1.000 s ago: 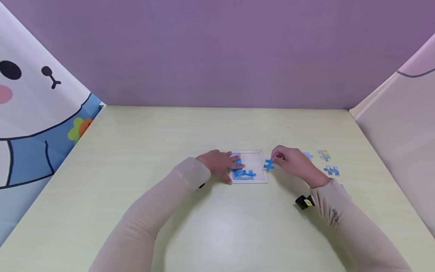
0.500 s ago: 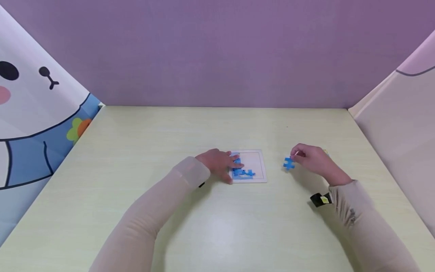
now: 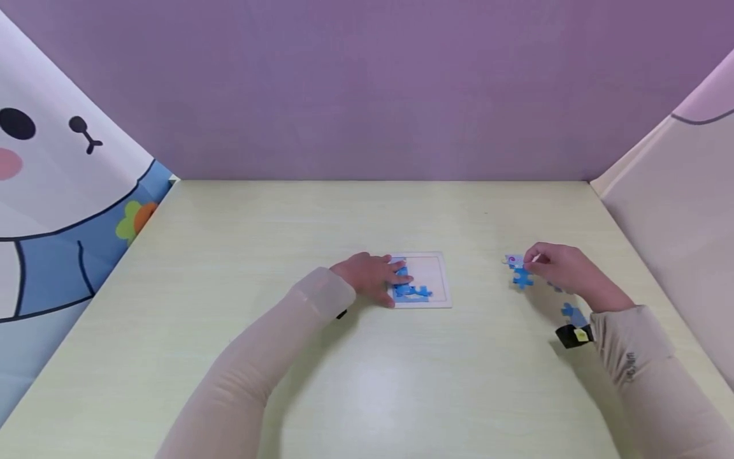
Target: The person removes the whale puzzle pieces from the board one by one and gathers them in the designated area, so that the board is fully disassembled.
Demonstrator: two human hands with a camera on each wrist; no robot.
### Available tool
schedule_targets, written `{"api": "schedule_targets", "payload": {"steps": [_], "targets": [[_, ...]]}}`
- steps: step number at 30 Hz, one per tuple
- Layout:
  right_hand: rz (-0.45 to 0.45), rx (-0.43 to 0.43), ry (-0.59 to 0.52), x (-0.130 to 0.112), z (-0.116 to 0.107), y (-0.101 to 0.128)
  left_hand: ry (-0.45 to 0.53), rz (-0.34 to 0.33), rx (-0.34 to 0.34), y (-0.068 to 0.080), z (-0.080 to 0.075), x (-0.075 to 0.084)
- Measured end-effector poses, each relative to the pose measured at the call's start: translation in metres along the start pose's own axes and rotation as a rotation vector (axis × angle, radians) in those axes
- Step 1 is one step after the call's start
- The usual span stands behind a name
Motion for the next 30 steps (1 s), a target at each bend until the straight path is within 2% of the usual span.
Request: {"api": "schedule_targets", "payload": {"steps": [6,12,22,30], "targets": [[0.001,0.004,0.065,0.008,-0.008,0.004,-0.011,-0.012,0.0,0.001,0.0,-0.001],[0.0,-0.004,0.068,0.012,-0.011,0.003,-0.005,-0.018,-0.004,0.002,0.0,-0.001],[-0.012,-0.051,0.031,0.026,-0.01,-0.002,-0.006,-0.017,0.006,0.001,0.001,0.001],[0.029,-0.109,-0.051,0.033,-0.005,-0.006,-0.001,-0.041,0.002,0.0,-0.001,0.003]]}}
Point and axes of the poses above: each hand's wrist, its own y-axis away from the middle knuckle, its own z-axis out of the palm, x = y × z, the point moved 1 cm from there along -y, towards the middle knuckle, and after that the axes turned 6 degrees about -z, right-handed, at the moved point
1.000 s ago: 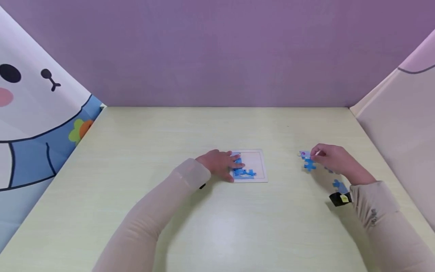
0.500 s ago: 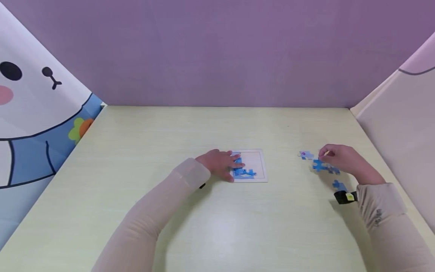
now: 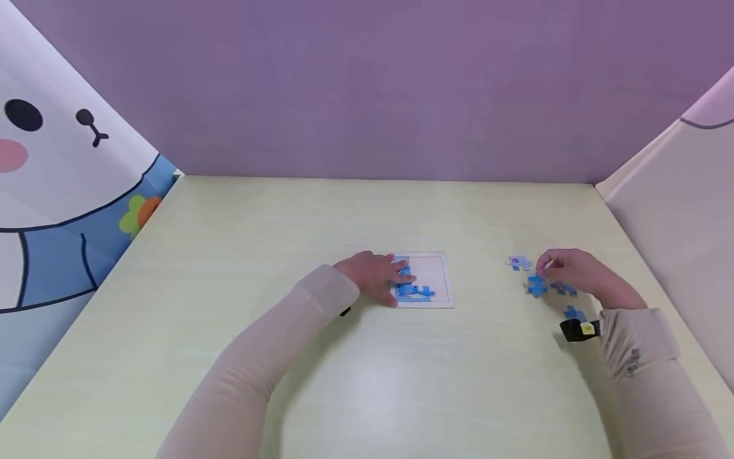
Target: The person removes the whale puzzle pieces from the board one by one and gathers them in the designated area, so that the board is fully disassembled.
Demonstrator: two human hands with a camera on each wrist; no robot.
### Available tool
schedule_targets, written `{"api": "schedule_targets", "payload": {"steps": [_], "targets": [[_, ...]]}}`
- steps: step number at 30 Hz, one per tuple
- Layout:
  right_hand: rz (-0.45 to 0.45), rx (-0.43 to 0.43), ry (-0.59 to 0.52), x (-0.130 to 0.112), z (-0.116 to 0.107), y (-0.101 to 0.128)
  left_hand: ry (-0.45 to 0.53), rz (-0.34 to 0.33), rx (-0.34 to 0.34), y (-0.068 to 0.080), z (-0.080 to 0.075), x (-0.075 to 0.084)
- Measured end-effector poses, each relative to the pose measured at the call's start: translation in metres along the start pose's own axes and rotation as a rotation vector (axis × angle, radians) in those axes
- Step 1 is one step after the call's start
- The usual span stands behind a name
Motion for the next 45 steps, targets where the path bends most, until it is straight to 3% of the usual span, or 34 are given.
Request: {"api": "schedule_targets", "payload": {"steps": [13,21,45], "targets": [[-0.003,-0.018,-0.004,0.005,0.006,-0.011,0.005,-0.003,-0.011,0.001,-0.002,0.001],[0.0,-0.016,0.048,0.011,0.009,-0.017,0.014,0.0,-0.022,0.0,-0.002,0.001],[0.041,-0.034,0.093,0.011,0.014,-0.02,0.016,0.007,-0.01,0.001,-0.001,0.001]]}}
Point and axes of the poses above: each hand's wrist, its own y-axis away from the middle knuckle, its own z-axis out of the palm, x = y × z, the point moved 1 cm from there along -y, towards the middle knuckle, and after that the axes turned 6 degrees about -z, right-handed, at the moved point
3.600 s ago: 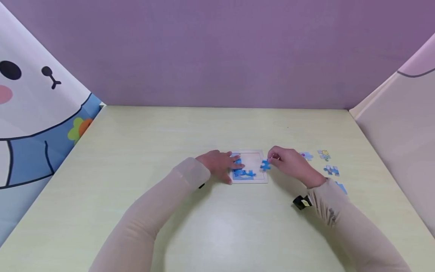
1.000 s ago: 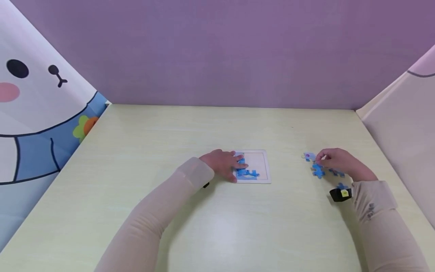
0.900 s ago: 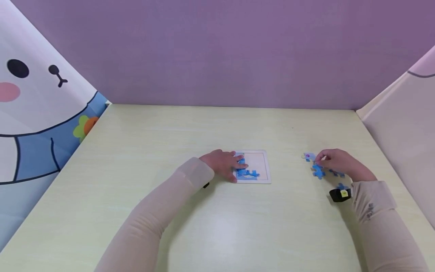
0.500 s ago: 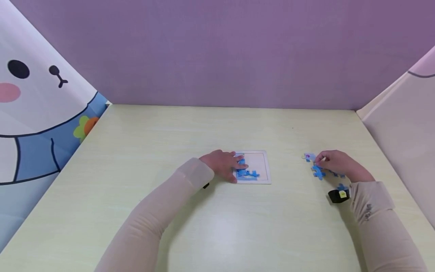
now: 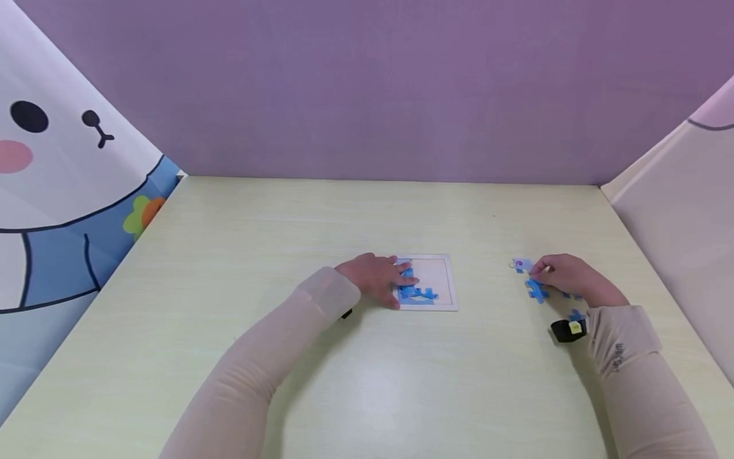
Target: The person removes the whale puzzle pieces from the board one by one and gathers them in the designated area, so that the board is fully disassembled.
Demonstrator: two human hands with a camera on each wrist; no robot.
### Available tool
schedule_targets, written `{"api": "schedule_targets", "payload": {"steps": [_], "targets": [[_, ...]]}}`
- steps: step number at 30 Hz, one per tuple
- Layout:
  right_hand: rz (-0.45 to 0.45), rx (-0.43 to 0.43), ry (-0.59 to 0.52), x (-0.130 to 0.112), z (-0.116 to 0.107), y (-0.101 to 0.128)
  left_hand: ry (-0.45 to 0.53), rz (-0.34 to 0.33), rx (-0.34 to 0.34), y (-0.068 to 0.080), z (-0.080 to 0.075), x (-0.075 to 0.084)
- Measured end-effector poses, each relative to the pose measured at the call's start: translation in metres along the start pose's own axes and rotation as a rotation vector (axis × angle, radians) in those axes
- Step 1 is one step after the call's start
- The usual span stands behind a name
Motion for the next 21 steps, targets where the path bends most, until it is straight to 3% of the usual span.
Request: {"api": "schedule_targets", "payload": {"steps": [13,21], "targets": [[0.01,0.023,0.032,-0.008,0.0,0.006,0.026,0.006,-0.001,-0.003,0.001,0.0],[-0.119,0.033,-0.058,-0.041,0.009,0.01,0.026,0.005,0.003,-0.002,0.005,-0.005]]}}
Point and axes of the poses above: each hand's wrist, its own y-axis away from the middle knuckle, its own z-axis out of the palm, x = y × z, the point moved 1 cm from there along -y, towards the middle knuckle, and after that the axes turned 6 degrees about -z, right-handed, at the moved point
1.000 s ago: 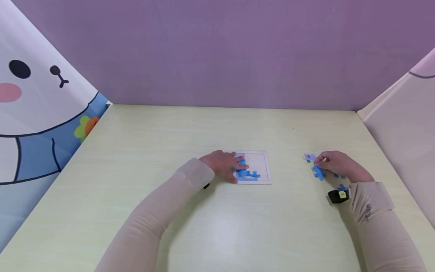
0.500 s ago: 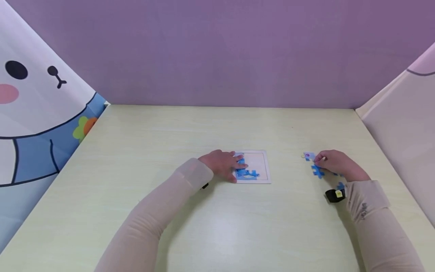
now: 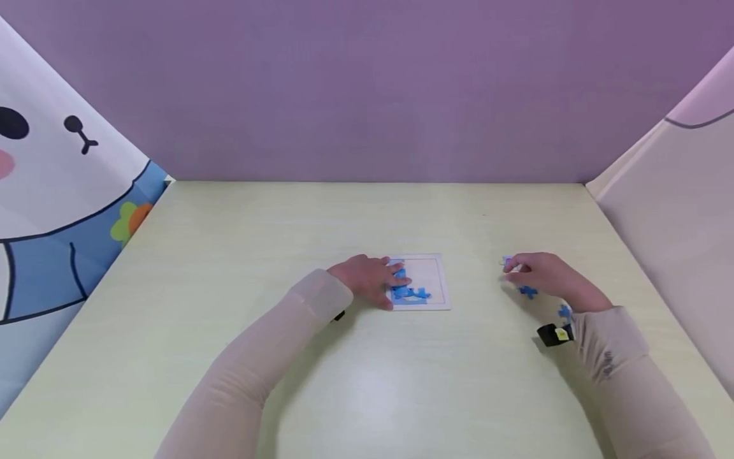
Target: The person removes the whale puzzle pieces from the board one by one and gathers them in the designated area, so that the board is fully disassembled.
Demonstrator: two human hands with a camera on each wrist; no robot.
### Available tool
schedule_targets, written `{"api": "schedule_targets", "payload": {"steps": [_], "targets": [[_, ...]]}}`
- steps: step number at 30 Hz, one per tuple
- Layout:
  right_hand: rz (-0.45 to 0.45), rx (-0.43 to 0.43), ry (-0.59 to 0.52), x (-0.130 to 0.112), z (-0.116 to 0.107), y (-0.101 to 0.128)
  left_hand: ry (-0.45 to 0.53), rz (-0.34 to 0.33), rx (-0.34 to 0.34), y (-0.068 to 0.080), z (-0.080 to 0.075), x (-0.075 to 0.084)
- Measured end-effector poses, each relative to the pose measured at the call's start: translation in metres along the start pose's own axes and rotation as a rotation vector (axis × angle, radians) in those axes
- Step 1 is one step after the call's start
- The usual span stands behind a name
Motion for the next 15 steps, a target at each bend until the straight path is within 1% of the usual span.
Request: {"api": "schedule_targets", "payload": {"steps": [2,6,10,15], "targets": [[-0.029,0.006,-0.009,-0.012,0.004,-0.003,0.002,-0.002,0.004,0.001,0.0,-0.001],[-0.064,0.015,0.012,-0.033,0.015,-0.009,0.002,-0.002,0.003,0.003,-0.001,-0.001],[-0.108,-0.005,0.045,-0.05,0.027,-0.016,0.002,-0.007,-0.004,0.006,-0.002,0.0],[-0.116,-0.045,0.09,-0.068,0.04,-0.025,-0.003,-0.002,0.0,0.006,-0.003,0.001]]}}
Point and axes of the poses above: each hand's wrist, its own y-axis away from the middle knuckle, its own z-axis out of the palm, x = y × z, the point moved 1 cm from there along -y, towards the middle knuckle, and after that the axes turned 6 degrees about -z, right-handed, at the moved point
